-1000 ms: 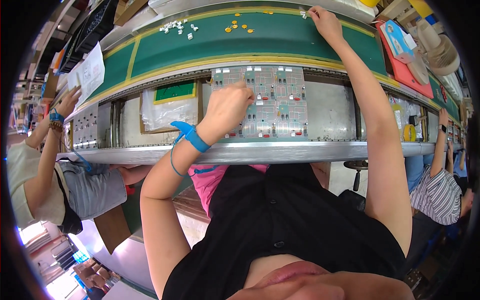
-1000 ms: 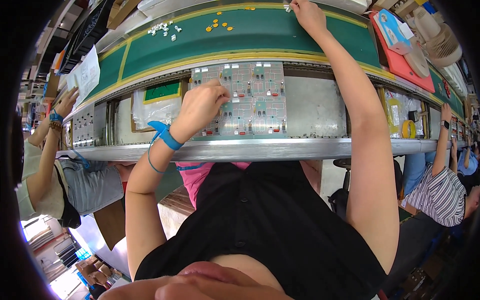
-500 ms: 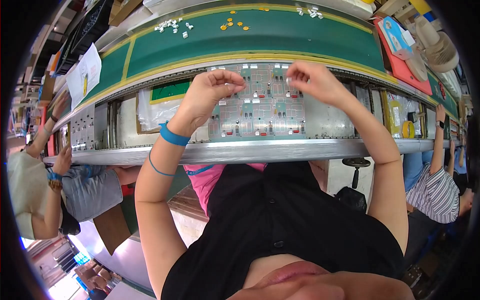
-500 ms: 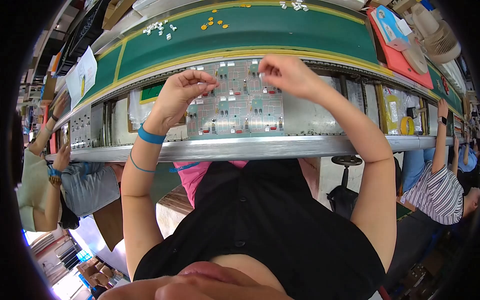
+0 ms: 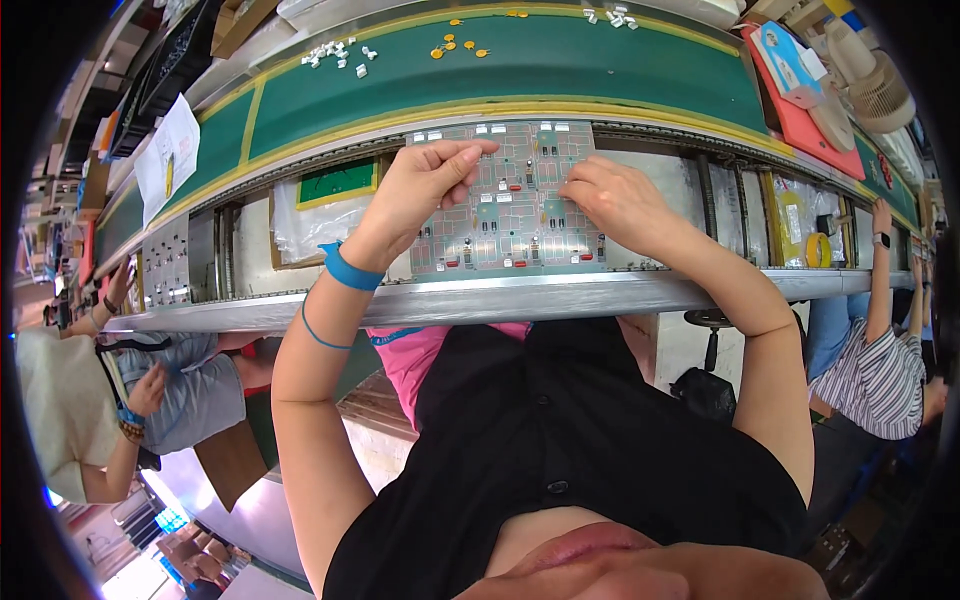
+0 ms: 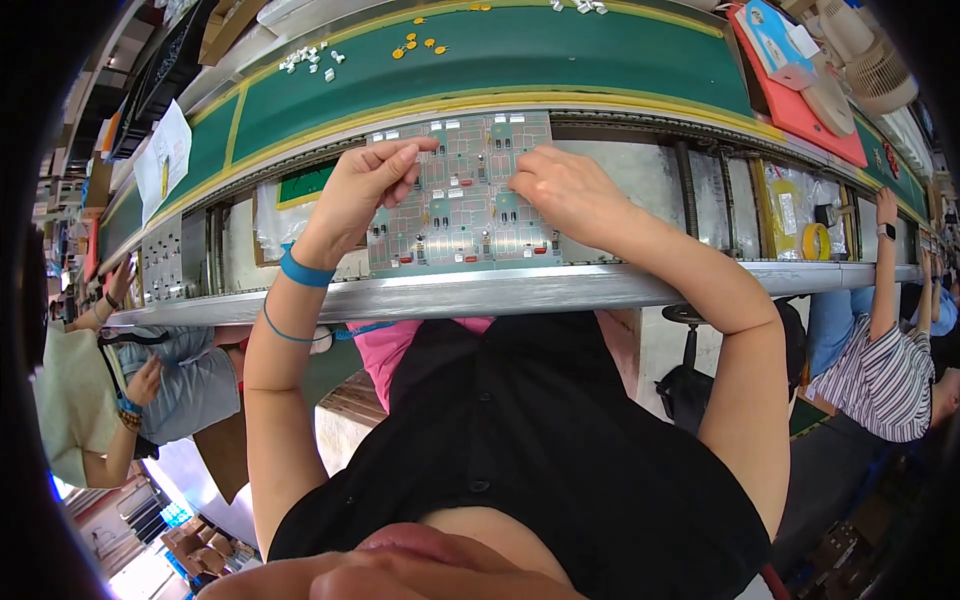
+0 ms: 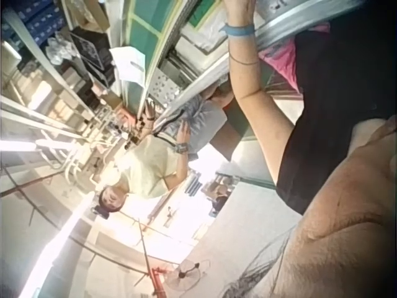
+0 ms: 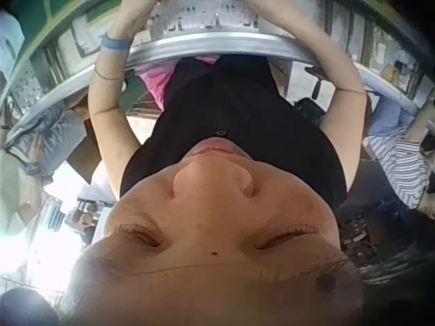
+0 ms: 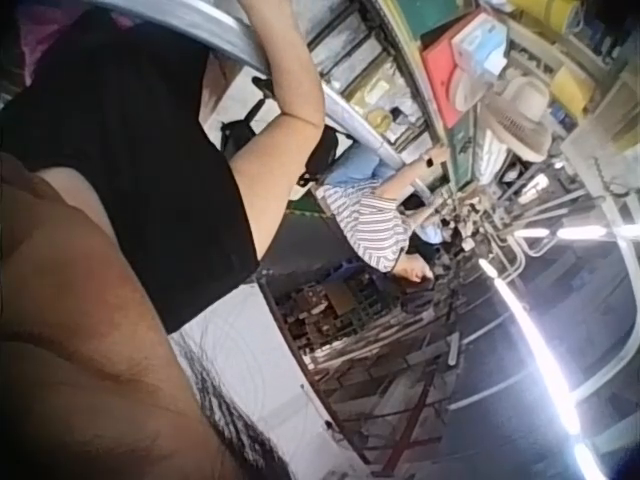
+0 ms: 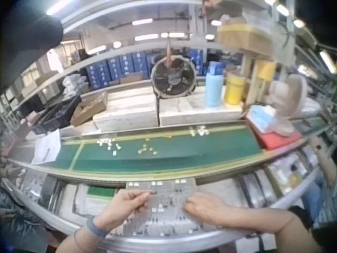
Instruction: The person inserts small electronic components into a circuit board by hand.
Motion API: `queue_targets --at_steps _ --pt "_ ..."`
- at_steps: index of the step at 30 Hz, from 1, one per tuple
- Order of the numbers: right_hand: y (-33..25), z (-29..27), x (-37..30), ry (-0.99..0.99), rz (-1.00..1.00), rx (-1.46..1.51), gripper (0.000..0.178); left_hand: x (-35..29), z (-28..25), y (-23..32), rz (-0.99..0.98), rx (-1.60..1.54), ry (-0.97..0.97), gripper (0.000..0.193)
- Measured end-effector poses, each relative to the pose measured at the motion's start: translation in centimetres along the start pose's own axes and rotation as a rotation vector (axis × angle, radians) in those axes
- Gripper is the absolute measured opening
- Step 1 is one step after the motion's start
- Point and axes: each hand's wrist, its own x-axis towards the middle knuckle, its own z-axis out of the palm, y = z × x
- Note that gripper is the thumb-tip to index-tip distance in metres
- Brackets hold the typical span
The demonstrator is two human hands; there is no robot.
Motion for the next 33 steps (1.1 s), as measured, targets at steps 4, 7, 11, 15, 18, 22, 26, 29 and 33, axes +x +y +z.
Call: queue_targets --at_steps 4,7,11,15,18,22,26,29,33 --pt "-0.2 -0.1 0.1 -0.031 -0.005 -0.035 0.017 0.1 0.2 -0.2 0.047 -0.016 -0.104 0.025" --pt "-0.3 0.0 0.0 -0.045 -0.004 -0.067 0.018 0.5 0.4 -0.1 0.014 0.008 -0.072 0.027" --pt "-0.5 0.1 0.0 -0.026 0.001 -0.076 0.018 0.6 1.1 -0.1 0.014 -0.019 -0.075 0.026" --pt "0.1 -0.8 -0.2 0.093 0.047 0.016 0.016 1.3 1.5 -0.7 0.045 0.177 -0.112 0.026" --pt "1.1 -1.3 -0.4 0.220 0.075 0.039 0.014 2.1 2.4 -1.9 0.164 0.337 -0.035 0.026" --pt "2.1 -1.4 -0.9 0.260 0.118 0.062 0.015 2.6 4.4 -1.8 0.325 0.405 0.097 0.020" --pt "2.2 -1.7 -0.9 0.277 0.127 0.081 0.015 2.3 6.1 -1.7 0.514 0.777 0.140 0.010" --pt "2.2 -1.8 -1.0 0.272 0.131 0.087 0.016 2.9 6.3 -1.8 0.751 1.073 0.000 0.011" --pt "2.4 -1.7 -1.1 0.273 0.127 0.094 0.016 3.4 6.9 -2.7 0.756 1.122 0.062 0.005"
